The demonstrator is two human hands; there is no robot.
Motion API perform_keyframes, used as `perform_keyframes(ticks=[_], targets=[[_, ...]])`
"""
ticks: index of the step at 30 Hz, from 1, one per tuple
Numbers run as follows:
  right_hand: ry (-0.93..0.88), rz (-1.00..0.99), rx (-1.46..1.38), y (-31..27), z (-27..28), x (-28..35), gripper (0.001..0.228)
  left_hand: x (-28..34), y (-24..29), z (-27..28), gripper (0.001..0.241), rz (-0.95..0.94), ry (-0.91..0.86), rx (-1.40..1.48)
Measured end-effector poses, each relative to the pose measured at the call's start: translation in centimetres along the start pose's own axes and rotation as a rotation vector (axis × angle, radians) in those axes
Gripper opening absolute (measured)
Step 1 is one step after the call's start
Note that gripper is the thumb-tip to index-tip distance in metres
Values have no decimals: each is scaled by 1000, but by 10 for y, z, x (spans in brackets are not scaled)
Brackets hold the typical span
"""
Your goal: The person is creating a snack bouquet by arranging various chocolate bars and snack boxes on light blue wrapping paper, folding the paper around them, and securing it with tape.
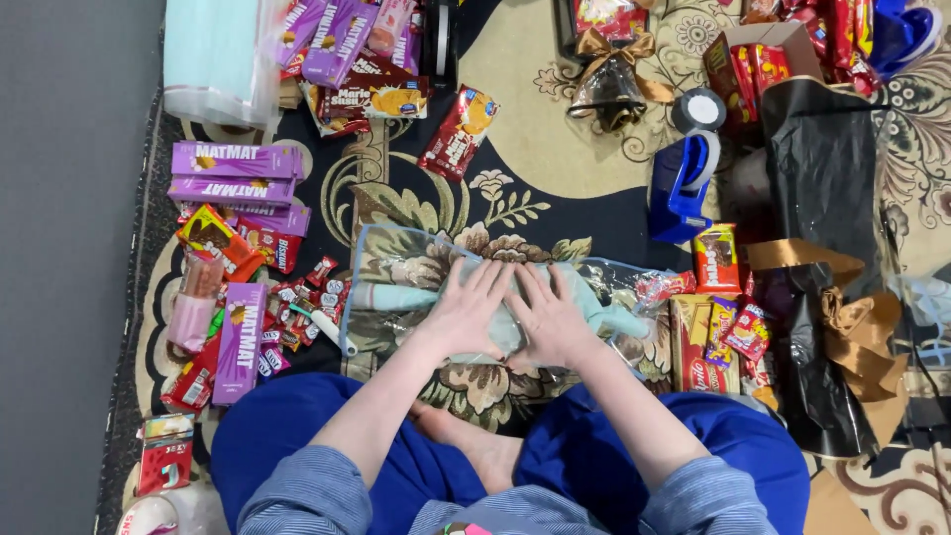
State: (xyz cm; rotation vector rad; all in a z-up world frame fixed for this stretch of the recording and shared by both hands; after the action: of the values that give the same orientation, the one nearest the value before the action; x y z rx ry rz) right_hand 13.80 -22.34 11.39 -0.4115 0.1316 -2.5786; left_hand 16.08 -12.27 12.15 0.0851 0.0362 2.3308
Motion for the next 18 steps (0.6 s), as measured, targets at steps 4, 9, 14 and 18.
perform_keyframes(ticks=[4,9,14,18], targets=[[111,54,-134,9,7,5,120,1,-4,-5,135,22,3,50],[336,-210,-481,119,4,11,70,7,-5,0,123,27,-69,160],[114,-236,-202,140,15,19,54,7,-8,11,120,38,-83,187],[303,-12,154,117,48,48,5,12,-12,17,119,52,-144,226]])
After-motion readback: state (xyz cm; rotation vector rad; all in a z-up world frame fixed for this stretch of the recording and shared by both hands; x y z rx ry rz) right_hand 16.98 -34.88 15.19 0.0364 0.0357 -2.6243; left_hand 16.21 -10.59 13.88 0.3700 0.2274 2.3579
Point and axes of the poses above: each hand's wrist, its own x-axis away from the middle knuckle, its own z-axis out of the back of the hand, y = z × x, the point moved 8 cm from there along -x, towards the middle knuckle, and after that the axes turned 9 degrees about -x, right-handed, at the moved point
